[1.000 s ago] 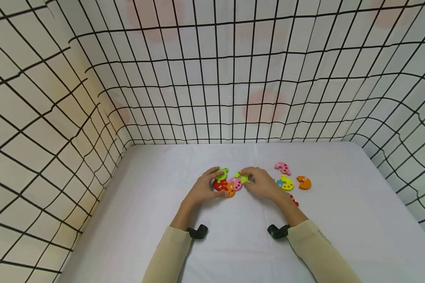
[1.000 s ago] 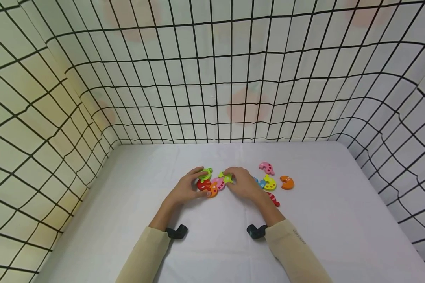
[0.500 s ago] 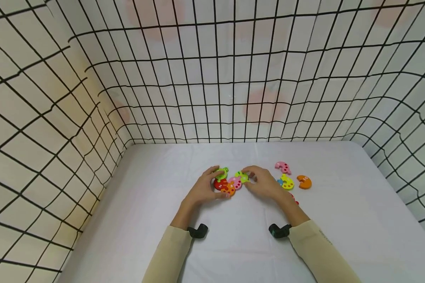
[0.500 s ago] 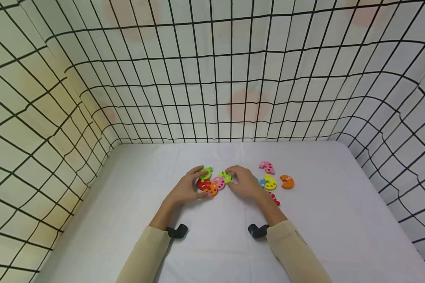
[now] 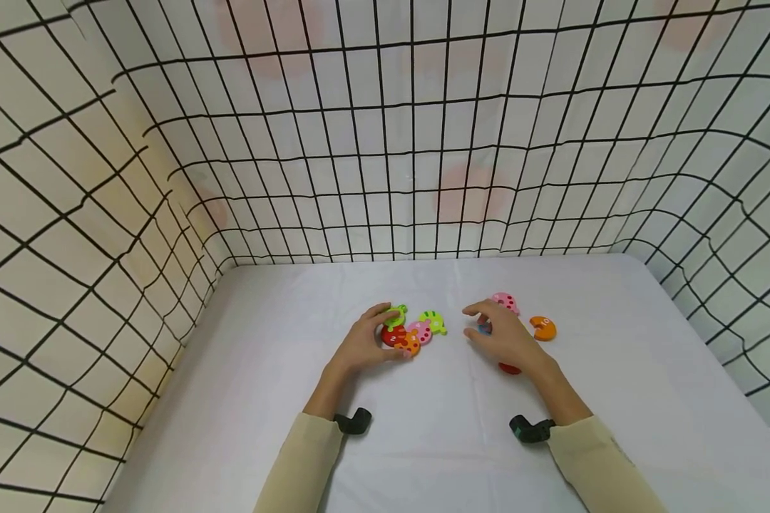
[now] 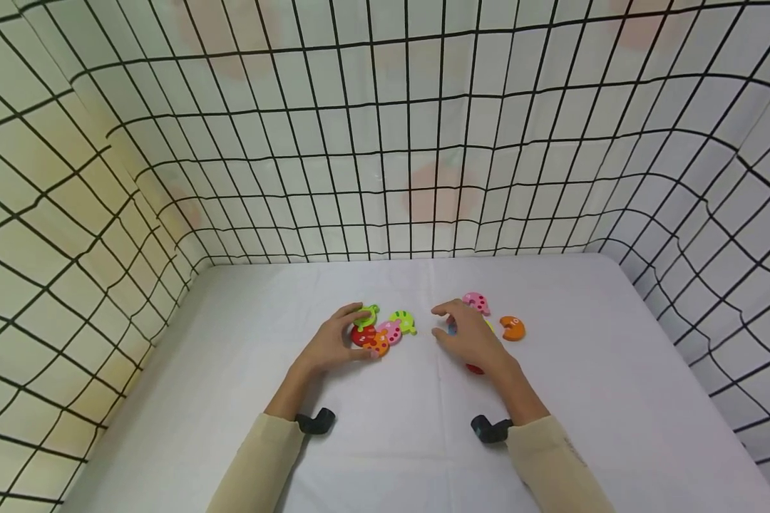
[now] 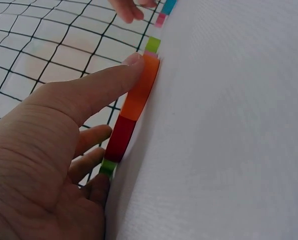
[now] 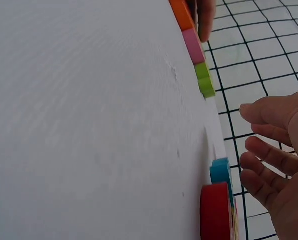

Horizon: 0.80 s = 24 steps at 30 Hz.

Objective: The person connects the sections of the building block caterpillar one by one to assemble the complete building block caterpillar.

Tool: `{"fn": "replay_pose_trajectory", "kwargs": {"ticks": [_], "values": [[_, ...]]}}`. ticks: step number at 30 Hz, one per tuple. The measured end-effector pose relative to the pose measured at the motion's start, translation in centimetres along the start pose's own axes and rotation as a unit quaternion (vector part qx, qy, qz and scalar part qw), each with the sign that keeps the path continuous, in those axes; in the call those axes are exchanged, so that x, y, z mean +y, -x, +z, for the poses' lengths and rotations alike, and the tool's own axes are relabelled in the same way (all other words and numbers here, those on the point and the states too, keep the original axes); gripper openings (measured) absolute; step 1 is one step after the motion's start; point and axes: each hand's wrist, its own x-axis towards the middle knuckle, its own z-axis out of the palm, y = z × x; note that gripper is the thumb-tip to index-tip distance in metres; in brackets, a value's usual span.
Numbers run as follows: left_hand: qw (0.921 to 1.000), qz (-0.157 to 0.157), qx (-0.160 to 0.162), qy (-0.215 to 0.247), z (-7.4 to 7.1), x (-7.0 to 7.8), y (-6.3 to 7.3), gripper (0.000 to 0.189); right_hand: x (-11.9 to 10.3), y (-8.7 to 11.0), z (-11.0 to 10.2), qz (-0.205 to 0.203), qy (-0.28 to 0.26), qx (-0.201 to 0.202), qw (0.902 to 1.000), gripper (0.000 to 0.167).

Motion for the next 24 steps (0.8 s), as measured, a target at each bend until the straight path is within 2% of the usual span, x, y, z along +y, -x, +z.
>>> {"fn": "replay_pose_trajectory", "kwargs": {"ticks": [4,15,20,24], "values": [[1.0000,-0.002,0.000,0.006,0.0,0.0,0.1,0.085,0.7,0.6,-0.5,0.000,0.015,0.012,0.9998,0.041],[1.0000,-0.002,0.002,0.001,0.3,-0.5,-0.1,0.085,2.4,2.0,-1.0,0.055,0.064,0.017,0.9963,0.049],[1.0000,-0.001,0.001,0.000,0.2,-0.4,-0.1,0.084,2.4,2.2,-1.3,0.040,0.079,0.002,0.9960,0.042],[1.0000,-0.003,-0.001,-0.002,0.2,-0.3,-0.1,0.084,2.4,2.4,-1.5,0.024,0.066,-0.019,0.9973,0.036]]}}
